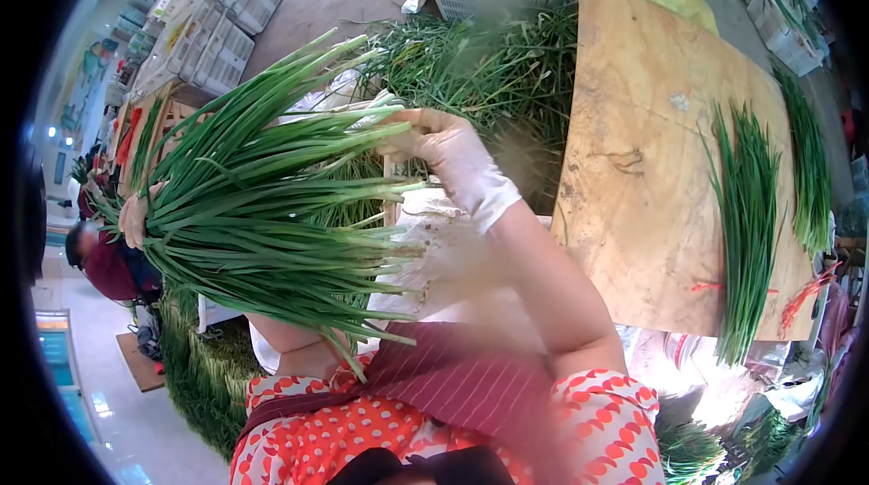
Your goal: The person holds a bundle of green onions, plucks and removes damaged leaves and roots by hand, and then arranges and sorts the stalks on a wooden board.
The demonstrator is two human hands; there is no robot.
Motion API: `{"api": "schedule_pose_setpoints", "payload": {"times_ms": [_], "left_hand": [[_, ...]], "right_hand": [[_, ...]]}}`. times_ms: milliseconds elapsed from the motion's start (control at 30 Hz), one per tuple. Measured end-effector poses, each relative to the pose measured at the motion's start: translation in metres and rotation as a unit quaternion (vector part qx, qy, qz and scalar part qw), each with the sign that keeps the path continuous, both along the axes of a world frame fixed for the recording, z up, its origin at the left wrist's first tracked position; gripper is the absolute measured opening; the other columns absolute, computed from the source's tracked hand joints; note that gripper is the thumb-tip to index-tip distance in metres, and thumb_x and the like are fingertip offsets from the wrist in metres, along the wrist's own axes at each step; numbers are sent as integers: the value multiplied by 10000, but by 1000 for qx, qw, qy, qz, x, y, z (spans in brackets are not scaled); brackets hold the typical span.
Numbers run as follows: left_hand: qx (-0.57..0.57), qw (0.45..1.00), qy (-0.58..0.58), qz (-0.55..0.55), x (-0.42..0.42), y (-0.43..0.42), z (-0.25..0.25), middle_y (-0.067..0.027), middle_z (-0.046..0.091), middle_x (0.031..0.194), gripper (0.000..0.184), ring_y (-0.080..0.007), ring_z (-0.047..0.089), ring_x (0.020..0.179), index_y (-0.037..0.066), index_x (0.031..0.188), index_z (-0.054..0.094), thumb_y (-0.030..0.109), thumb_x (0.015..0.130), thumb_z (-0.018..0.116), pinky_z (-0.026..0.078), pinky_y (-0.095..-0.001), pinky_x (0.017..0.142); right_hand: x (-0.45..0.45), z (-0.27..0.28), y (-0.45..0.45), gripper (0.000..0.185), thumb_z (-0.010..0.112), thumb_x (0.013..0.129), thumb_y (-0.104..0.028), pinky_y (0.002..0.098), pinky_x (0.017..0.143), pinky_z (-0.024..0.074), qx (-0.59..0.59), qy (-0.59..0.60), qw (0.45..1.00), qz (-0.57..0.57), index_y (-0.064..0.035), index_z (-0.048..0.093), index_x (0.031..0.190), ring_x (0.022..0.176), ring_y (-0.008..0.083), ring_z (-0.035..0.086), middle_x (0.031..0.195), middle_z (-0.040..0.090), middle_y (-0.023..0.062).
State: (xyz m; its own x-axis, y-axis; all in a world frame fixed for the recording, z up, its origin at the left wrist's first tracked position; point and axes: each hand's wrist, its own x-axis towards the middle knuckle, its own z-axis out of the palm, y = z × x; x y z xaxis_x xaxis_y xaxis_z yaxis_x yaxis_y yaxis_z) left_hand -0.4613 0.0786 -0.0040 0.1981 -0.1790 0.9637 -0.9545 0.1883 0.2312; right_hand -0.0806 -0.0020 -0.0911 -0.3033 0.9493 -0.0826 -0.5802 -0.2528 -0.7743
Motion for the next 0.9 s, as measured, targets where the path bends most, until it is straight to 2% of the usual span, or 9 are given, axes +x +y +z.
{"api": "schedule_pose_setpoints", "payload": {"times_ms": [100, 233, 333, 400, 467, 533, 667, 800, 900], "left_hand": [[-21, 999, -29, 2, 5, -7, 0, -33, 663, 964, 188, -193, 609, 916, 124, 985, 557, 161, 920, 385, 277, -326, 1031], [-30, 997, 41, 51, -15, -10, 8, -57, 665, 956, 171, -195, 616, 902, 99, 961, 553, 133, 914, 392, 332, -324, 1000], [1, 998, -18, -59, -12, -2, 11, -73, 666, 955, 163, -200, 623, 879, 70, 968, 545, 141, 907, 412, 376, -338, 969], [-2, 999, -13, -53, -15, 0, 11, -70, 664, 952, 157, -198, 620, 878, 71, 962, 543, 138, 905, 414, 376, -337, 967], [-4, 999, -13, -46, -16, 1, 11, -66, 661, 948, 151, -196, 616, 876, 72, 956, 541, 136, 904, 415, 377, -336, 965], [-11, 999, -10, -38, -14, -2, 9, -62, 659, 945, 145, -194, 613, 875, 73, 950, 539, 133, 902, 416, 377, -335, 964], [-16, 1000, -10, -25, -14, -1, 9, -55, 654, 939, 133, -190, 605, 872, 74, 939, 534, 128, 899, 419, 377, -333, 960], [-26, 999, -12, -15, -11, -3, 3, -48, 649, 932, 122, -186, 598, 869, 76, 927, 530, 122, 896, 422, 378, -332, 956], [-24, 1000, -16, -6, -10, -2, 0, -43, 645, 927, 114, -183, 593, 867, 77, 918, 527, 118, 894, 424, 378, -330, 953]], "right_hand": [[33, -19, 11, 331, 630, 814, -95, 202, 714, 494, 96, -87, 987, -96, 22, 554, 1114, 754, 103, 588, 886, 639, 63], [104, -61, 43, 334, 616, 834, -137, 208, 761, 507, -42, 30, 926, -373, -6, 531, 1129, 809, 96, 591, 985, 610, 53], [96, -58, 58, 409, 591, 864, -330, 288, 912, 406, 28, -329, 830, -450, -79, 550, 1184, 953, 145, 568, 1092, 600, 63], [62, -26, 44, 447, 592, 846, -409, 313, 963, 353, 90, -302, 907, -279, -87, 585, 1156, 1009, 158, 547, 1093, 609, 71], [41, 12, 34, 410, 590, 847, -405, 325, 930, 386, 22, -225, 974, -4, -77, 627, 1089, 1018, 155, 541, 1090, 614, 72], [22, 16, 37, 361, 598, 854, -349, 305, 876, 427, 104, -224, 965, 88, -41, 648, 1035, 956, 142, 566, 1019, 642, 73], [14, 9, 34, 274, 619, 849, -213, 226, 765, 468, 105, -125, 980, 116, 27, 647, 977, 808, 108, 601, 914, 669, 79], [24, 12, 27, 267, 623, 845, -222, 210, 702, 475, 59, -181, 973, 133, 28, 643, 939, 744, 97, 604, 868, 665, 89], [38, 1, 20, 251, 630, 837, -225, 213, 628, 455, 106, -98, 965, 218, 26, 629, 849, 679, 92, 574, 769, 637, 51]]}}
